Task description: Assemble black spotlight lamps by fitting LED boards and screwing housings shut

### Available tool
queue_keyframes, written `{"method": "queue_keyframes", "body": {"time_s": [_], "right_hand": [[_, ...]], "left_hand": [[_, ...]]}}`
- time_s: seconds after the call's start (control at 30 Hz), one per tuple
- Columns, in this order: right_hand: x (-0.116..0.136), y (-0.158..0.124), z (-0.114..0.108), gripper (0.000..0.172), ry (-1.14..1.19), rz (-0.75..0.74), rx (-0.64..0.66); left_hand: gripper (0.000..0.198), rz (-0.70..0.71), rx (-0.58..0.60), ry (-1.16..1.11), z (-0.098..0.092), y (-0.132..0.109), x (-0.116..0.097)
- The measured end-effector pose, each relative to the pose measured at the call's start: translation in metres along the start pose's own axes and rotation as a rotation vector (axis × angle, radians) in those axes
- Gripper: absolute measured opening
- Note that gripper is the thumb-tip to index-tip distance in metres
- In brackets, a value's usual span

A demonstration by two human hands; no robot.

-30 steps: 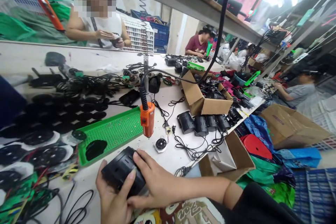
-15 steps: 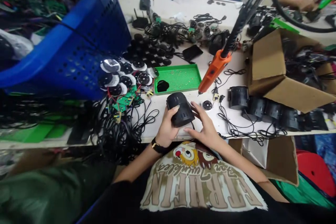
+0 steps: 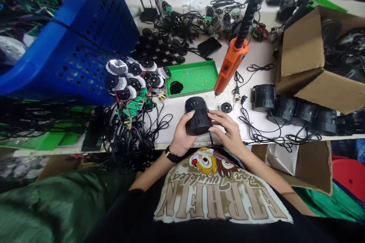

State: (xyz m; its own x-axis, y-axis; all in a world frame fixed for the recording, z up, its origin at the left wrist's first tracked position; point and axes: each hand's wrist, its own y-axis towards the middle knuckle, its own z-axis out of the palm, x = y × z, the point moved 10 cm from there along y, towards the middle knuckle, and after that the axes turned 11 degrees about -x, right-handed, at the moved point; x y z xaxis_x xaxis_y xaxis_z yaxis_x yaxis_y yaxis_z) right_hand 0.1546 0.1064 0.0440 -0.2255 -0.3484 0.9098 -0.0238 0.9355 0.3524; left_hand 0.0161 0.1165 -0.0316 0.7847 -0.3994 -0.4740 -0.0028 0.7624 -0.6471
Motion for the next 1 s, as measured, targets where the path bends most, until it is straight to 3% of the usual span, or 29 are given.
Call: {"method": "queue_keyframes", "body": {"time_s": [0.37, 0.7, 1.0], "right_hand": [[0.003, -0.006, -0.004, 0.046, -0.061, -0.125, -0.085], [0.005, -0.010, -0.011, 0.042, -0.020, -0.083, -0.082], [0.003, -0.014, -0.013, 0.036, 0.046, -0.033, -0.064]], "left_hand": [[0.029, 0.039, -0.004, 0.043, 0.004, -0.007, 0.003], [0.029, 0.084, 0.012, 0.079, 0.004, -0.011, 0.001], [0.031, -0.067, 0.033, 0.006, 0.004, -0.003, 0.010]]}}
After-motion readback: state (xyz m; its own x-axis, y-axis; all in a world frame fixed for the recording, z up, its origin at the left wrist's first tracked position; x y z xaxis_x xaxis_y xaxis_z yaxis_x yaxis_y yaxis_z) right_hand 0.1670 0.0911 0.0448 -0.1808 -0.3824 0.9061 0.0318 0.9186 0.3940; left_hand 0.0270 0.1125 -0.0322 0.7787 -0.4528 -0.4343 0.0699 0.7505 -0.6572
